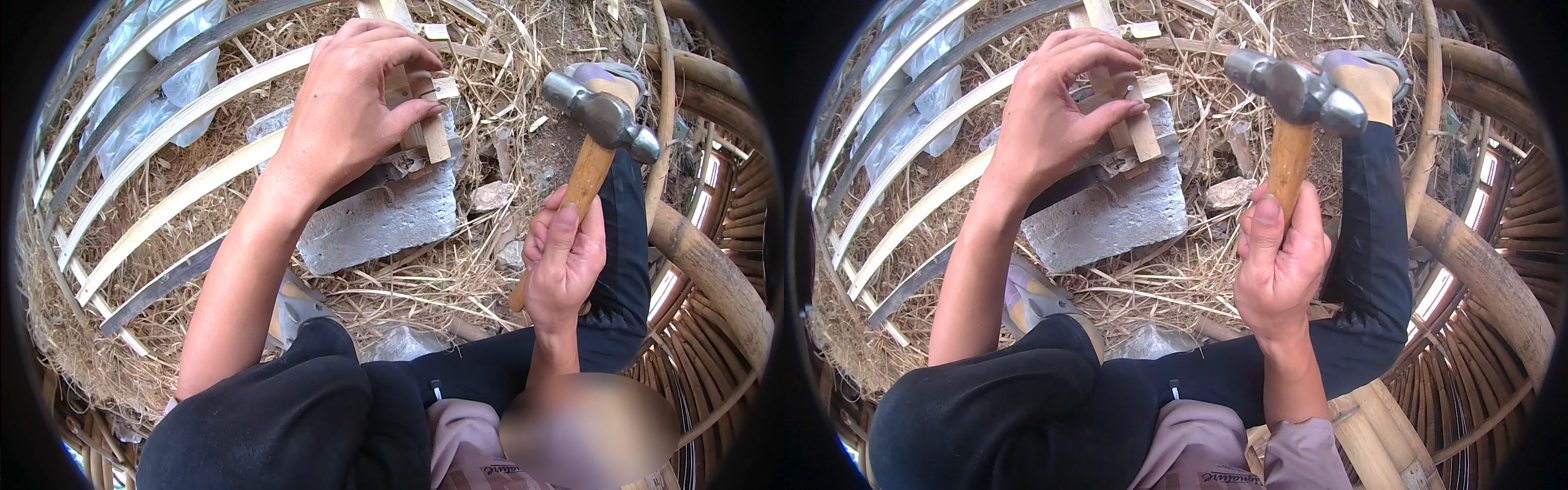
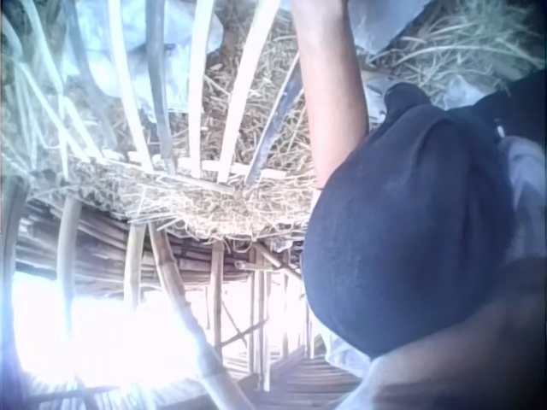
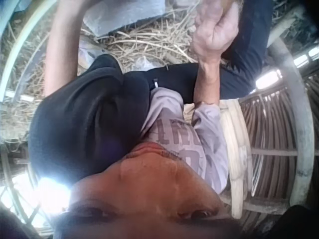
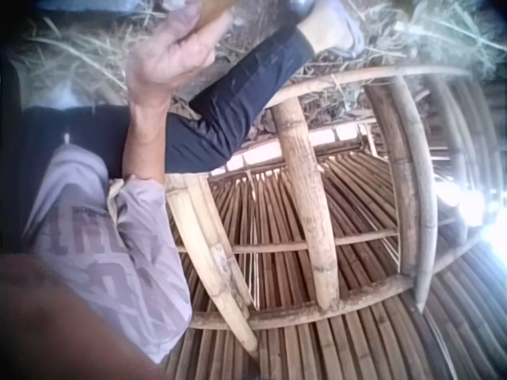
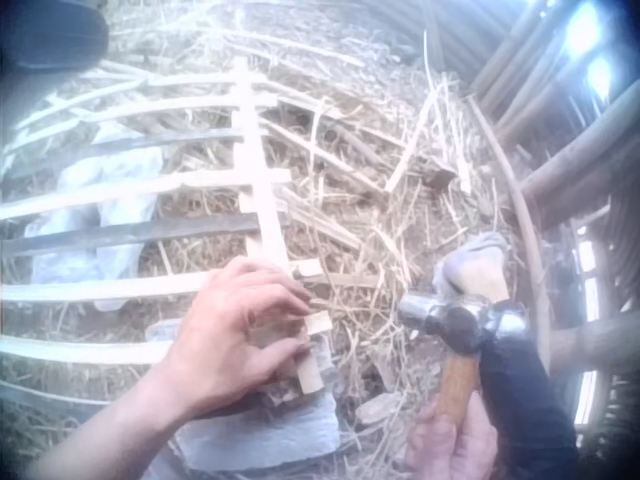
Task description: The person holds wooden strips in place and drives nails into them using a hammer to assemble a frame.
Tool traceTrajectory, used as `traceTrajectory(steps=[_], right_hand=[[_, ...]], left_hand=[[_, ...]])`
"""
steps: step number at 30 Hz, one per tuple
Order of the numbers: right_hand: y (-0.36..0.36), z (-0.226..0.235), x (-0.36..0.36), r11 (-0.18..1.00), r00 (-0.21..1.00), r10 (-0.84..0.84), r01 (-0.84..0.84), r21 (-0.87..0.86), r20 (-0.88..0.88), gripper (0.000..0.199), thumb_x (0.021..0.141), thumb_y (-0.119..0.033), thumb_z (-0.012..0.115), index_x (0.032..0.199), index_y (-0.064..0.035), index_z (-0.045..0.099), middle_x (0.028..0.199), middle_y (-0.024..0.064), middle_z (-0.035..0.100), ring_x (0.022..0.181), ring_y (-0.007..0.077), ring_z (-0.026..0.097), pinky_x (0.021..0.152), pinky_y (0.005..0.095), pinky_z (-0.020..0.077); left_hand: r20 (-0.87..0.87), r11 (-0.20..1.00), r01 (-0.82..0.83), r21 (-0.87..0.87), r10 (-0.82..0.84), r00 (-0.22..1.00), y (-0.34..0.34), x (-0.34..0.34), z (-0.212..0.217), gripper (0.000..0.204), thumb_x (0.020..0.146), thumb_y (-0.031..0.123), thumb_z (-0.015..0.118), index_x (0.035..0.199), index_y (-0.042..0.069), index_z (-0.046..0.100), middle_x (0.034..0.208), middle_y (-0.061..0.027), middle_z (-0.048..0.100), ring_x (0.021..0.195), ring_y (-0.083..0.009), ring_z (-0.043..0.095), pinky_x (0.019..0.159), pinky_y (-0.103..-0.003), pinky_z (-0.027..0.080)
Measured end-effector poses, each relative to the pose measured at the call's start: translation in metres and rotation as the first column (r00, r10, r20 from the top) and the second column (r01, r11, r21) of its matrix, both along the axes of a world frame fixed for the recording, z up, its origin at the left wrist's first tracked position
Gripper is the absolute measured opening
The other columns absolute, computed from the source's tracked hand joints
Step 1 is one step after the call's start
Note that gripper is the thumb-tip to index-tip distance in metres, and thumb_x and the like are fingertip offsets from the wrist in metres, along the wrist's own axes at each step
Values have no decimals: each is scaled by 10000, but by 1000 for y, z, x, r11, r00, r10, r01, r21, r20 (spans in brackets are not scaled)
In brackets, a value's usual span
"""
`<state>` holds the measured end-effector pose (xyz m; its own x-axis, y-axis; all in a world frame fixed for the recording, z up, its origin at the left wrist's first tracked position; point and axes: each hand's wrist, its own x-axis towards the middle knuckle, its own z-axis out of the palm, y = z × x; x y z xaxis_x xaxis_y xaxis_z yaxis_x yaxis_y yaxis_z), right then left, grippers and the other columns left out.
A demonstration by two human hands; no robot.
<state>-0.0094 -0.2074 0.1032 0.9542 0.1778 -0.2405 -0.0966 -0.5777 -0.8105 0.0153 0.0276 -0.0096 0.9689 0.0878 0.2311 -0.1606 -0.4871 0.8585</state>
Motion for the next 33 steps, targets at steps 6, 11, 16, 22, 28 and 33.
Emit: traceTrajectory(steps=[6, 11, 16, 22, 28, 33], right_hand=[[1, 0, 2, 1000, 1000, 14, -14, -25, -24, 257, 1114, -274, 443, 1127, -22, 489, 688, -41, 401, 562, 8, 326, 488, 171, 284], [9, 8, 21, 988, 988, 127, -134, -81, -83, 267, 1112, -275, 454, 1146, -18, 518, 680, -57, 397, 560, 6, 328, 486, 179, 271], [11, 16, 37, 971, 973, 210, -219, -99, -91, 260, 1112, -266, 458, 1148, -21, 538, 684, -62, 400, 562, 2, 332, 486, 182, 259], [11, 11, 34, 972, 970, 206, -218, -85, -131, 253, 1107, -256, 475, 1148, -17, 545, 692, -73, 397, 567, -6, 326, 487, 171, 258], [9, 7, 33, 971, 966, 211, -225, -81, -151, 247, 1107, -253, 476, 1149, -20, 548, 701, -76, 396, 565, -10, 318, 478, 168, 250], [7, 10, 37, 985, 968, 159, -170, -42, -193, 239, 1108, -236, 469, 1174, -18, 544, 702, -75, 397, 561, -14, 316, 472, 172, 239]], left_hand=[[-33, 999, 37, -25, -37, 999, 10, -3, 9, 404, 730, 143, 858, 1108, 70, 735, 1231, -79, 696, 1254, -257, 588, 1078, -414, 446], [132, 881, -177, 439, 132, 982, 0, -8, 34, 435, 779, 232, 838, 1162, 84, 696, 1319, -115, 646, 1346, -351, 515, 1131, -495, 383], [29, 842, -4, 540, -13, 1000, 0, -12, 22, 850, 916, 684, 528, 1440, 16, 504, 1553, -229, 401, 1514, -429, 248, 1163, -732, 177], [-128, 961, -32, 276, 69, 989, -3, -3, 26, 424, 814, 331, 801, 1147, 86, 705, 1345, -150, 620, 1424, -392, 426, 1141, -755, 202], [-165, 968, -98, 231, 139, 977, -5, -3, 24, 94, 759, 139, 824, 771, 118, 734, 1244, -53, 690, 1399, -340, 463, 1186, -717, 139], [-154, 954, -103, 281, 150, 977, -8, -3, 20, 107, 755, 150, 828, 750, 119, 726, 1238, -36, 691, 1403, -333, 451, 1193, -713, 91]])
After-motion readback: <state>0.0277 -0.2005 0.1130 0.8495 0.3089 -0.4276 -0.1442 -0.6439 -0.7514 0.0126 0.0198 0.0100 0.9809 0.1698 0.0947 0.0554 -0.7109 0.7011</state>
